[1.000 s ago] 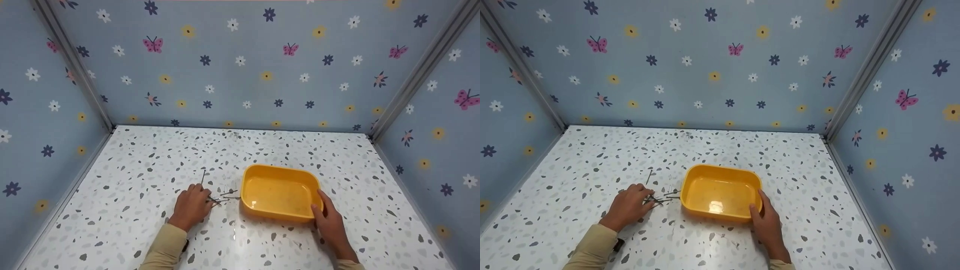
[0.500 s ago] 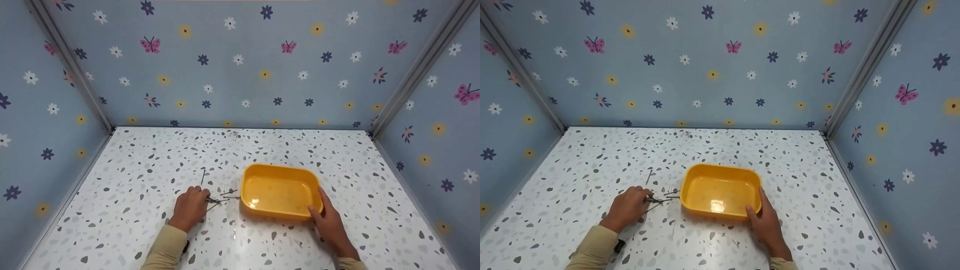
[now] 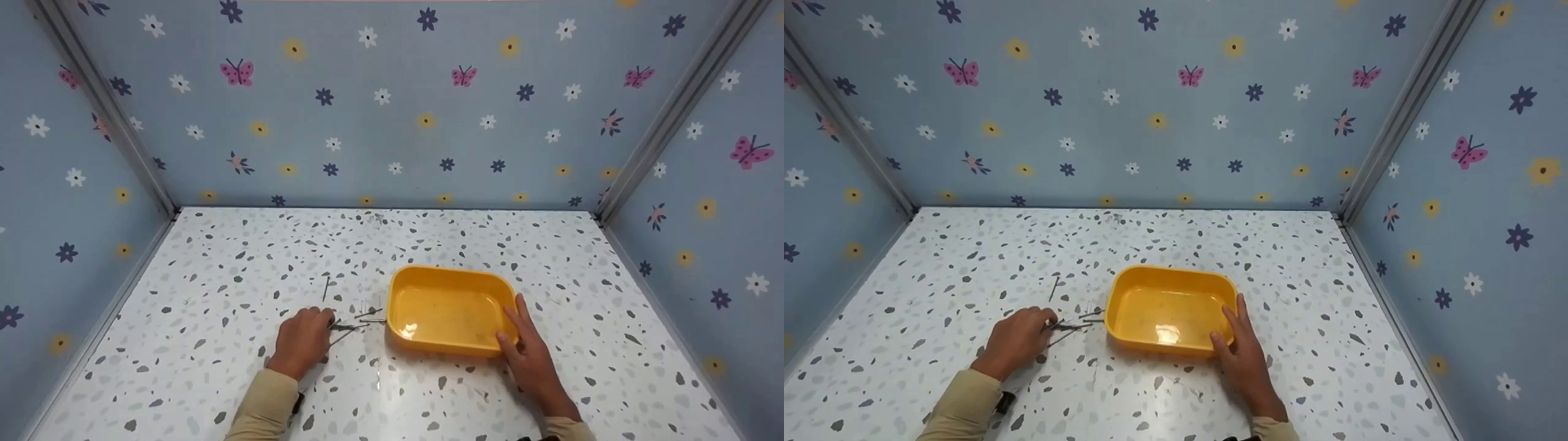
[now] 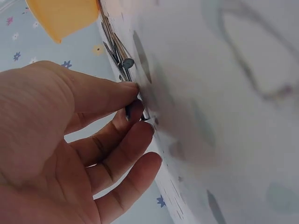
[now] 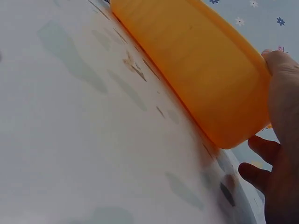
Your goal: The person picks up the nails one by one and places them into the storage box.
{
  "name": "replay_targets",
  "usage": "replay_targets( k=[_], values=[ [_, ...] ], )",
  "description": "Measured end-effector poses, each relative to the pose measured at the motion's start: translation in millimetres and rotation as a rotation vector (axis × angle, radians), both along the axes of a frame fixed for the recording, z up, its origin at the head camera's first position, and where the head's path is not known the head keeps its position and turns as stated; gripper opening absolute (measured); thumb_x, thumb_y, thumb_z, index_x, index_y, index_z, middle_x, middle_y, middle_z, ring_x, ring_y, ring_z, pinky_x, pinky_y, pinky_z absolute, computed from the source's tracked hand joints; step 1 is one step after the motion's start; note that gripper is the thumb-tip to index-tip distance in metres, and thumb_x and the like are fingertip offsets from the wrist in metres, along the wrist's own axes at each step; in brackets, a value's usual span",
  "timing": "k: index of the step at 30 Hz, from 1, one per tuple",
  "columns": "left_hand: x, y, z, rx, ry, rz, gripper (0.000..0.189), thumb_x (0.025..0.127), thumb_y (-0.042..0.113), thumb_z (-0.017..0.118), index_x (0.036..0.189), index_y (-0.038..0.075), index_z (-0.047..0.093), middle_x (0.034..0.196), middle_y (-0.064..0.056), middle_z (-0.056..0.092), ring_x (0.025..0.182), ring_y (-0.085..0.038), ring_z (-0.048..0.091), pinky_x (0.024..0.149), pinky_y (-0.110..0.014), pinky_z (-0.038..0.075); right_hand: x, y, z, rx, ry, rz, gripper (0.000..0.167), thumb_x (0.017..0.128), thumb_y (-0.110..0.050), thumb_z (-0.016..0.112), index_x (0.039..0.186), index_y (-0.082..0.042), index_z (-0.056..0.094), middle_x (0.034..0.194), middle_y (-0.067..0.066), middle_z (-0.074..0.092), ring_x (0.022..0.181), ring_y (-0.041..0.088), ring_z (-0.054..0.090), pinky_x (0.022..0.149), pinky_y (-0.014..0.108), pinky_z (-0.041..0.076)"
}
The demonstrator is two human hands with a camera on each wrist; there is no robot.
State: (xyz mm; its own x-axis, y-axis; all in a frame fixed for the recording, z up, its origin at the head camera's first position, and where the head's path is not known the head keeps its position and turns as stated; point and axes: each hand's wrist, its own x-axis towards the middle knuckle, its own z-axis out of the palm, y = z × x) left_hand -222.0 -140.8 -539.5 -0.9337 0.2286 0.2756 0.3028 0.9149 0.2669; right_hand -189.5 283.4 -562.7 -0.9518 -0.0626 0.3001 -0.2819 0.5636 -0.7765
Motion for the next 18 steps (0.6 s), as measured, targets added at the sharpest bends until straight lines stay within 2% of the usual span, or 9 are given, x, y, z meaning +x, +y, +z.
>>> replay_targets(
  k=[2,4,10,12,15,18],
  values=[
    [-0.4,1.2,-0.7,0.005,-0.014,0.002,0.012,0.084,0.000,0.074,0.093,0.007,0.073,0.076,-0.006,0.061,0.067,-0.024,0.059,0.054,-0.038,0.048,0.7,1.0,-0.1,0.002,0.005,0.003,0.055,0.103,-0.028,0.057,0.152,-0.007,0.042,0.167,0.005,0.010,0.151,0.028,0.015,0.111,0.011,0.015],
    [-1.2,2.3,-0.9,0.005,-0.024,0.006,0.010,0.084,0.001,0.074,0.092,0.008,0.074,0.075,-0.004,0.059,0.066,-0.023,0.057,0.053,-0.037,0.047,1.5,1.8,0.7,0.014,-0.009,0.000,0.055,0.102,-0.027,0.060,0.151,-0.007,0.043,0.168,0.005,0.009,0.151,0.029,0.014,0.112,0.015,0.015],
    [-3.5,4.0,1.6,0.012,-0.032,0.010,0.007,0.088,0.003,0.070,0.088,0.007,0.074,0.071,-0.002,0.054,0.060,-0.019,0.052,0.052,-0.037,0.045,3.9,2.8,3.3,0.038,-0.057,0.002,0.068,0.094,-0.028,0.072,0.151,-0.007,0.043,0.168,0.004,0.003,0.151,0.031,0.010,0.118,0.048,0.016],
    [-3.0,3.0,2.7,0.028,-0.018,0.019,0.007,0.089,0.003,0.069,0.090,0.007,0.075,0.072,-0.002,0.054,0.060,-0.018,0.052,0.053,-0.037,0.045,3.2,2.7,2.8,0.037,-0.054,0.018,0.072,0.091,-0.031,0.075,0.151,-0.008,0.043,0.168,0.003,0.003,0.152,0.031,0.009,0.117,0.055,0.016],
    [-0.8,0.8,3.7,0.055,0.016,0.036,0.008,0.088,0.004,0.070,0.093,0.007,0.075,0.074,-0.002,0.057,0.061,-0.018,0.055,0.054,-0.037,0.047,1.1,2.3,0.8,0.047,-0.032,0.052,0.077,0.088,-0.033,0.078,0.152,-0.009,0.042,0.168,0.002,0.002,0.152,0.031,0.008,0.117,0.055,0.014],
    [1.8,-0.6,2.7,0.083,0.030,0.055,0.008,0.088,0.005,0.069,0.093,0.007,0.074,0.076,-0.001,0.059,0.062,-0.018,0.057,0.056,-0.038,0.048,0.1,2.5,-1.1,0.056,-0.010,0.079,0.079,0.086,-0.033,0.080,0.152,-0.009,0.042,0.168,0.003,0.002,0.151,0.032,0.010,0.119,0.045,0.013]
  ],
)
